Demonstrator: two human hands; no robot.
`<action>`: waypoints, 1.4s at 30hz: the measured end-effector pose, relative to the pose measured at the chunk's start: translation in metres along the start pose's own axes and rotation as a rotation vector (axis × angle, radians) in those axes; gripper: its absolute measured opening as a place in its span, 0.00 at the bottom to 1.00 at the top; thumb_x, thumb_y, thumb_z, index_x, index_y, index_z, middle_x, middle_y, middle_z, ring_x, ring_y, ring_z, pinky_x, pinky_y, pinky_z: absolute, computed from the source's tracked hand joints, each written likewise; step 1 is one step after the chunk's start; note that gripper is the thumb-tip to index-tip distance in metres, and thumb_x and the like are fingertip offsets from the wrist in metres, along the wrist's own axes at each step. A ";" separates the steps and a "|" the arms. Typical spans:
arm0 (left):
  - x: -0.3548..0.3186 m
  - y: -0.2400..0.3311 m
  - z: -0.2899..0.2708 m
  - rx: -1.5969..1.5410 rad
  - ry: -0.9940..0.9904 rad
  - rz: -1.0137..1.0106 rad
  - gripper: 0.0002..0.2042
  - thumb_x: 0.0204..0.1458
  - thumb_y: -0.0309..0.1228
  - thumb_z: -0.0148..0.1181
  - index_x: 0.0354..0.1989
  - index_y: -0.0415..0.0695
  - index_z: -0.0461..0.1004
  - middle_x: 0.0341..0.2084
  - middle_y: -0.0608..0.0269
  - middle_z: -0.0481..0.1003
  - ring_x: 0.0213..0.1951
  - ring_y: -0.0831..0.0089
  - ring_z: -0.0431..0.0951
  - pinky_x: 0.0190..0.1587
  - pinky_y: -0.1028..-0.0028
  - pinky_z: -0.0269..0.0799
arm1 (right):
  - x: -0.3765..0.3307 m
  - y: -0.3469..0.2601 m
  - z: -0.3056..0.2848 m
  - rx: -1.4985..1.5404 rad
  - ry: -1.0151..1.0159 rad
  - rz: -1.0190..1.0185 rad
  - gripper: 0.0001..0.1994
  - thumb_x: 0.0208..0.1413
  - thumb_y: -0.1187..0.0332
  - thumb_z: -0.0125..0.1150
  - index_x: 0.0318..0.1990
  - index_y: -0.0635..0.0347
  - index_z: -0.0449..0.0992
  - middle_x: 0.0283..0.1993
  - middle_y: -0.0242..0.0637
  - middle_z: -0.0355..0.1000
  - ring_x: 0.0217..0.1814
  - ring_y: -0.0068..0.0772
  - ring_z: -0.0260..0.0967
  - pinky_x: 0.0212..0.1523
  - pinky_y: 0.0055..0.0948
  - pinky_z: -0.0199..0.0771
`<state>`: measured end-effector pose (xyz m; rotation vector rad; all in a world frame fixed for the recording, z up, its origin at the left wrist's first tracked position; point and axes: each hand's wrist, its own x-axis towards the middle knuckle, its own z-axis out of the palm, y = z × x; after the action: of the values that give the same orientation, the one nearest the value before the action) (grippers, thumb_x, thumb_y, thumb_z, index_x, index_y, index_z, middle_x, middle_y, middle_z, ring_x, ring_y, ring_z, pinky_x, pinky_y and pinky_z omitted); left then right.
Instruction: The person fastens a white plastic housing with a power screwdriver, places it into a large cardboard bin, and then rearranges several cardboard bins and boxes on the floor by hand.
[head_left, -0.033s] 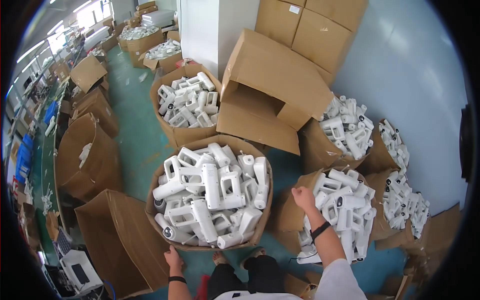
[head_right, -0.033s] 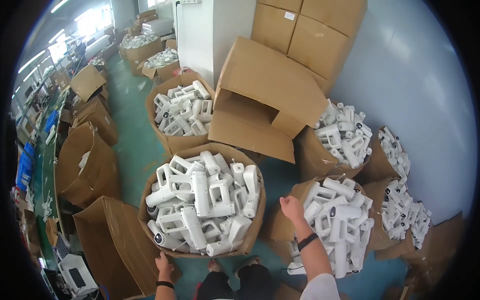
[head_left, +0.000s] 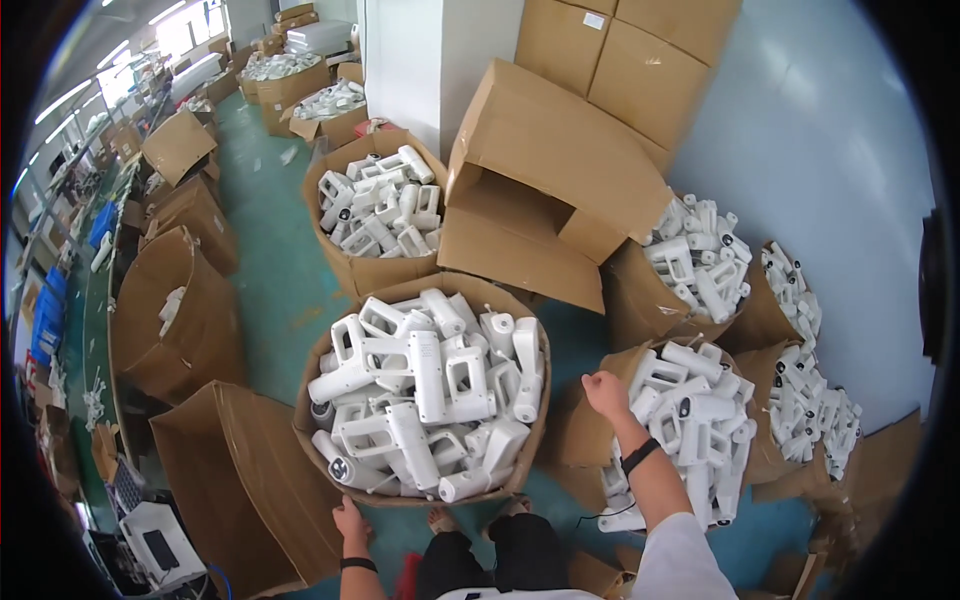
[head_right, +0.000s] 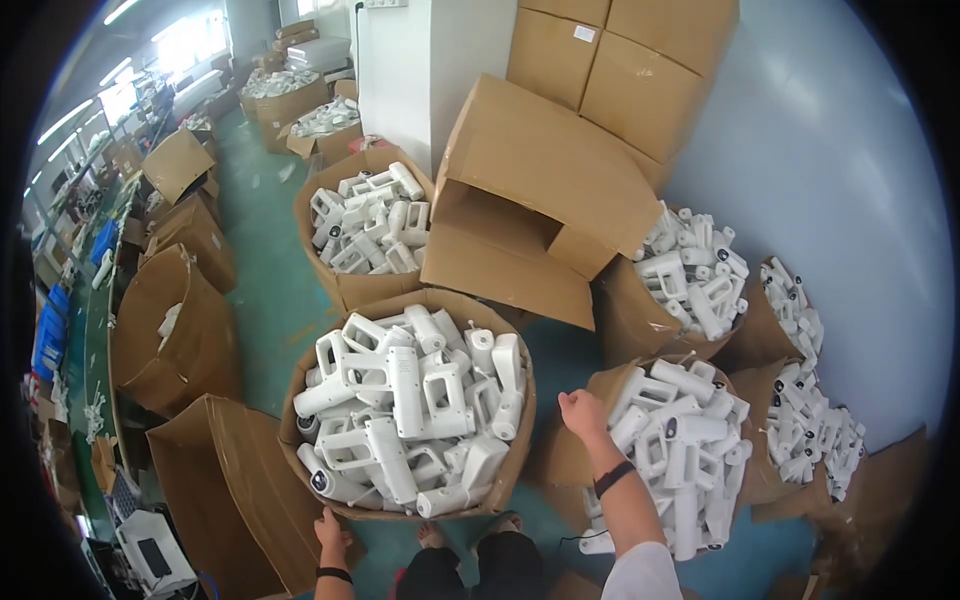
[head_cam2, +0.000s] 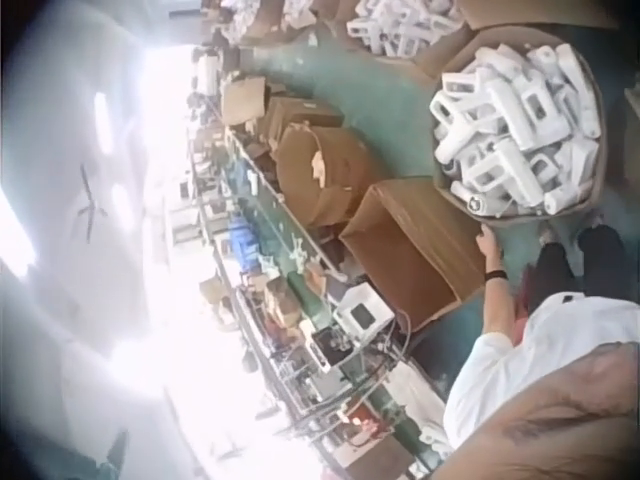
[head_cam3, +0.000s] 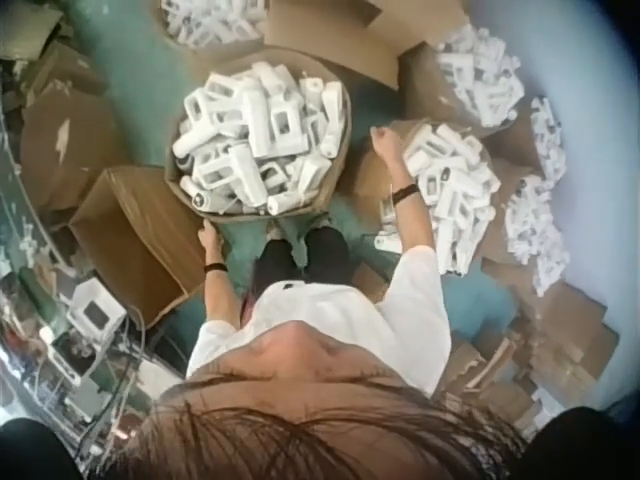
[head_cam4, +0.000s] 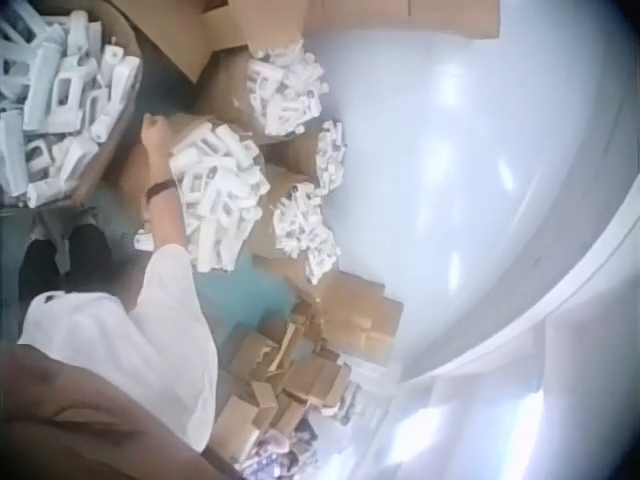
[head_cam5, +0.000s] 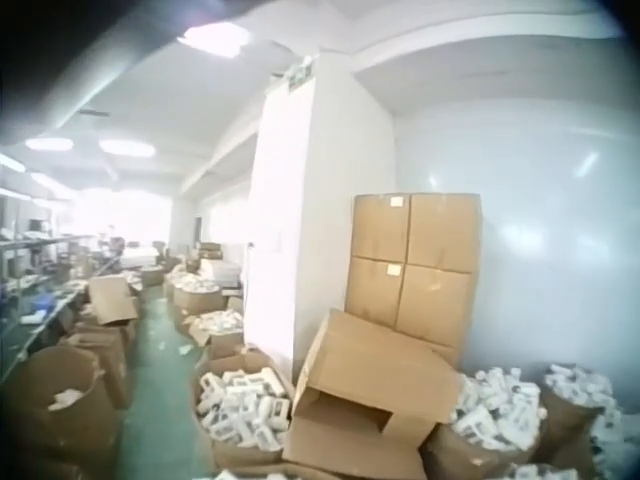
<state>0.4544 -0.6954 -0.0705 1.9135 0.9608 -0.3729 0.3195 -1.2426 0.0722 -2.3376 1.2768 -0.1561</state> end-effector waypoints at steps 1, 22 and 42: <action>0.000 -0.003 0.004 -0.047 -0.055 -0.040 0.21 0.50 0.47 0.53 0.33 0.36 0.68 0.23 0.54 0.70 0.18 0.64 0.73 0.14 0.68 0.67 | 0.017 -0.006 0.015 0.003 0.002 -0.003 0.21 0.51 0.50 0.54 0.34 0.61 0.77 0.36 0.49 0.75 0.43 0.51 0.71 0.44 0.42 0.71; -0.039 0.054 0.057 0.498 0.146 0.101 0.18 0.45 0.36 0.56 0.32 0.27 0.74 0.26 0.38 0.75 0.29 0.49 0.79 0.29 0.59 0.75 | 0.285 -0.068 0.172 -0.259 -0.483 -0.247 0.19 0.46 0.57 0.57 0.36 0.65 0.78 0.40 0.53 0.74 0.45 0.49 0.72 0.46 0.39 0.72; 0.028 0.027 0.028 0.596 0.015 0.530 0.15 0.44 0.35 0.52 0.24 0.31 0.75 0.19 0.38 0.73 0.28 0.45 0.76 0.35 0.54 0.69 | 0.222 -0.018 0.136 -0.389 -0.445 -0.310 0.16 0.49 0.58 0.56 0.35 0.61 0.79 0.39 0.51 0.74 0.45 0.50 0.71 0.47 0.40 0.71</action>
<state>0.4962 -0.7135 -0.0856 2.6156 0.3261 -0.3496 0.5005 -1.3687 -0.0672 -2.6772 0.7738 0.5320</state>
